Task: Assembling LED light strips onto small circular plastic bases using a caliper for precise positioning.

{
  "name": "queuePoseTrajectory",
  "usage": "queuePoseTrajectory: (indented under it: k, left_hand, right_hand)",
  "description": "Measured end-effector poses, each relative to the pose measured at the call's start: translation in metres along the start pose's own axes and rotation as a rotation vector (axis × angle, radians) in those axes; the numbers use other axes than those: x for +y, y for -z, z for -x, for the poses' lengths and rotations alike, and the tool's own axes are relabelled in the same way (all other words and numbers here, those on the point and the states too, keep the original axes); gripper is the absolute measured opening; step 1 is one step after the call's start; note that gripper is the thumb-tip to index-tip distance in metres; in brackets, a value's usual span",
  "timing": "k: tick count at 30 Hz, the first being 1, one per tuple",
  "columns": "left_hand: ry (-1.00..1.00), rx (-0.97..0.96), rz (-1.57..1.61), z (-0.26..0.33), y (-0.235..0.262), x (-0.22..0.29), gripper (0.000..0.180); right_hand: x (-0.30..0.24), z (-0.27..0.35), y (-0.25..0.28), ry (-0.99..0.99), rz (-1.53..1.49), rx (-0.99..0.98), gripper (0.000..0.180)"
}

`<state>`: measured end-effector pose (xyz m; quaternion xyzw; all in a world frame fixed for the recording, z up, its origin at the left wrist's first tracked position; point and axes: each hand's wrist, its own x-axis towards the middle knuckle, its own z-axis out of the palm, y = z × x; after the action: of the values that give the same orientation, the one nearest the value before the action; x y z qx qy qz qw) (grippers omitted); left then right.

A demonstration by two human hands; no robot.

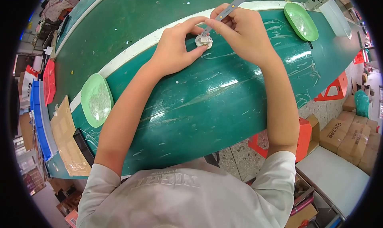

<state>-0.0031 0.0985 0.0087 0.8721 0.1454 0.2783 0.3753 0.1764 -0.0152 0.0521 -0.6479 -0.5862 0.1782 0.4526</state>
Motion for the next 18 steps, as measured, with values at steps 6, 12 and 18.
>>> queuePoseTrajectory:
  k: [6,12,18]
  left_hand:
    - [0.013,0.011,-0.034,-0.002,-0.004,-0.004,0.065]
    - [-0.046,0.006,-0.052,0.001,-0.003,-0.011,0.064]
    - [-0.079,0.026,-0.074,0.002,-0.004,-0.01,0.058]
  right_hand:
    - [0.007,-0.001,-0.001,0.052,0.029,-0.149,0.023]
    - [0.014,-0.003,-0.006,0.088,0.006,-0.183,0.024]
    - [0.019,-0.001,-0.003,0.066,0.0,-0.188,0.029]
